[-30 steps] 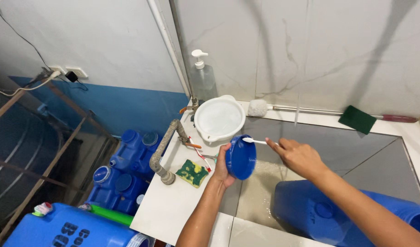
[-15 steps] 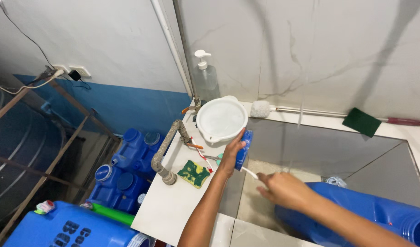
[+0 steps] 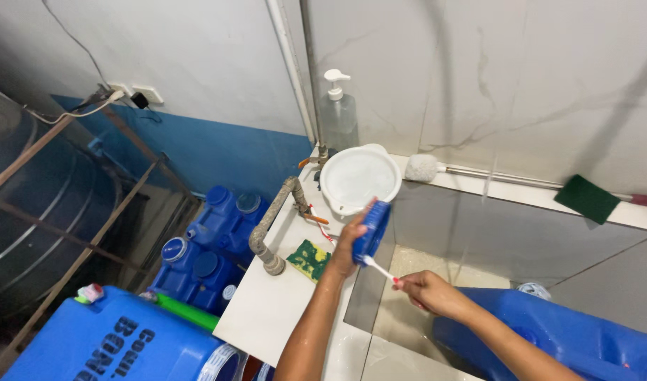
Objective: The person cleans a large blue plastic water container. They use scissors to remove a seal, then scrub the exterior with a sponge and rinse it under a tap. The person also washes the container's lid with a toothbrush and rinses it before placing it back on the container.
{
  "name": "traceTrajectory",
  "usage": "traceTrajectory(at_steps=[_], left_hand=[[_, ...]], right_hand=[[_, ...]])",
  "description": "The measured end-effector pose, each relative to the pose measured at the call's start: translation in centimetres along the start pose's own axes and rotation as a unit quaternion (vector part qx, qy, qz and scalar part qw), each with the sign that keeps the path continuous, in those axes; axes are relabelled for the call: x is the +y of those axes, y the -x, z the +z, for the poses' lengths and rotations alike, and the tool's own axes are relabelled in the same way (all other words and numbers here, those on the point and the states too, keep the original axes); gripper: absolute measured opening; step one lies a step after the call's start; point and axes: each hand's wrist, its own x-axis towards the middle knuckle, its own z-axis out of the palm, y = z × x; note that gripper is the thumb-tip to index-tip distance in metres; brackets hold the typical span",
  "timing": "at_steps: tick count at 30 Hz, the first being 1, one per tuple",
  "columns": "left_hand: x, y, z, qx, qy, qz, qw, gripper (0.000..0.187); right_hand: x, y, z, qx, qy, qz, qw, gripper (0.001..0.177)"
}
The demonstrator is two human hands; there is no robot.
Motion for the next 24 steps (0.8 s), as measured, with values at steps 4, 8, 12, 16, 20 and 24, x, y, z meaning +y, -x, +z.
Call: traceTrajectory(at_steps=[4, 8, 12, 16, 20, 24], left_hand=[[4.6, 2.5, -5.2, 0.178, 0.066, 0.016, 0.982, 0.085], [10.5, 5.3, -5.1, 0.270, 0.097, 0.118, 0.951, 0.073], [11.0, 5.3, -2.9, 0.308, 0.269, 0.044, 0.911, 0.074], [7.7, 3.2, -2.0, 0.302, 0.292, -0.008, 0.907, 0.074], [-2.0, -2.6, -1.5, 0.234, 0.323, -0.114, 0.910, 0.059], [-16.6, -11.1, 2.0, 0.174, 0.322, -0.216, 0.905, 0.048]], right_hand=[[-1.0, -3.7, 0.2, 0.064, 0.100, 0.084, 0.989, 0.033], [1.9, -13.8, 3.2, 0.160, 0.287, -0.066, 0.942, 0.025], [2.8, -22.9, 7.9, 0.191, 0.450, -0.257, 0.833, 0.031], [2.9, -18.7, -0.2, 0.142, 0.281, -0.069, 0.947, 0.050], [0.9, -10.5, -19.0, 0.229, -0.005, 0.096, 0.969, 0.034], [-2.0, -7.3, -24.7, 0.302, -0.077, 0.098, 0.945, 0.018]])
